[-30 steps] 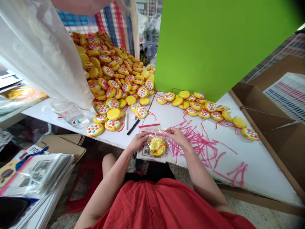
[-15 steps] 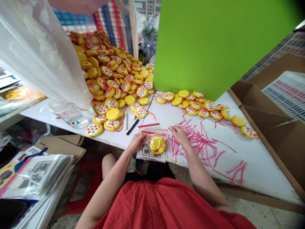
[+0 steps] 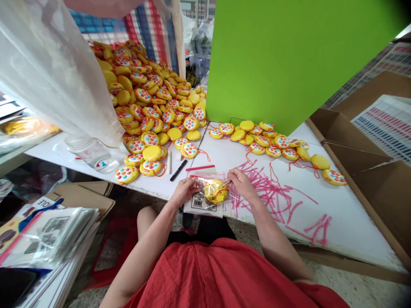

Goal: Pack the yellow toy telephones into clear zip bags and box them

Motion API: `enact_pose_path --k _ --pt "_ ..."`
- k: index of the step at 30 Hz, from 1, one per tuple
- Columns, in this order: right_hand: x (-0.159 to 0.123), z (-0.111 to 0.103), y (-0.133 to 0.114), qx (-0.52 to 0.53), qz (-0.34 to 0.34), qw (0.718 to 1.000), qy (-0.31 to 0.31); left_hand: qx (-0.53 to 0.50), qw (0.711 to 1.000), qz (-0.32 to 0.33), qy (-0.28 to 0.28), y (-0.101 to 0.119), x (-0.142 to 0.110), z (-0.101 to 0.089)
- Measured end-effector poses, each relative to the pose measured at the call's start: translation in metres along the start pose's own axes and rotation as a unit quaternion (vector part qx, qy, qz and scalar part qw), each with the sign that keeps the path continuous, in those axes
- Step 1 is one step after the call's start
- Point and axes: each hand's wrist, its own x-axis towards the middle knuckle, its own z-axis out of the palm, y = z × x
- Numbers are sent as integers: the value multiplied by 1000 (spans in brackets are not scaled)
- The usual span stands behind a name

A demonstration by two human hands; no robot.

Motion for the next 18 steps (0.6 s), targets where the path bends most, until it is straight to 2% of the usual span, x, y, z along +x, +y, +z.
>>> enact_pose_path --k 4,7,11,15,18 --pt "-1 -11 4 48 7 998 50 23 1000 -2 11 -4 2 -1" --pt "-2 -18 7 113 34 991 59 41 999 -2 10 -5 3 -2" --pt "-7 -34 11 285 104 949 82 53 999 3 10 -5 3 -2" --pt "-20 -73 26 371 112 910 149 88 996 13 16 -4 3 -1" --pt "-33 -116 48 395 130 872 257 129 991 20 19 -4 4 -1"
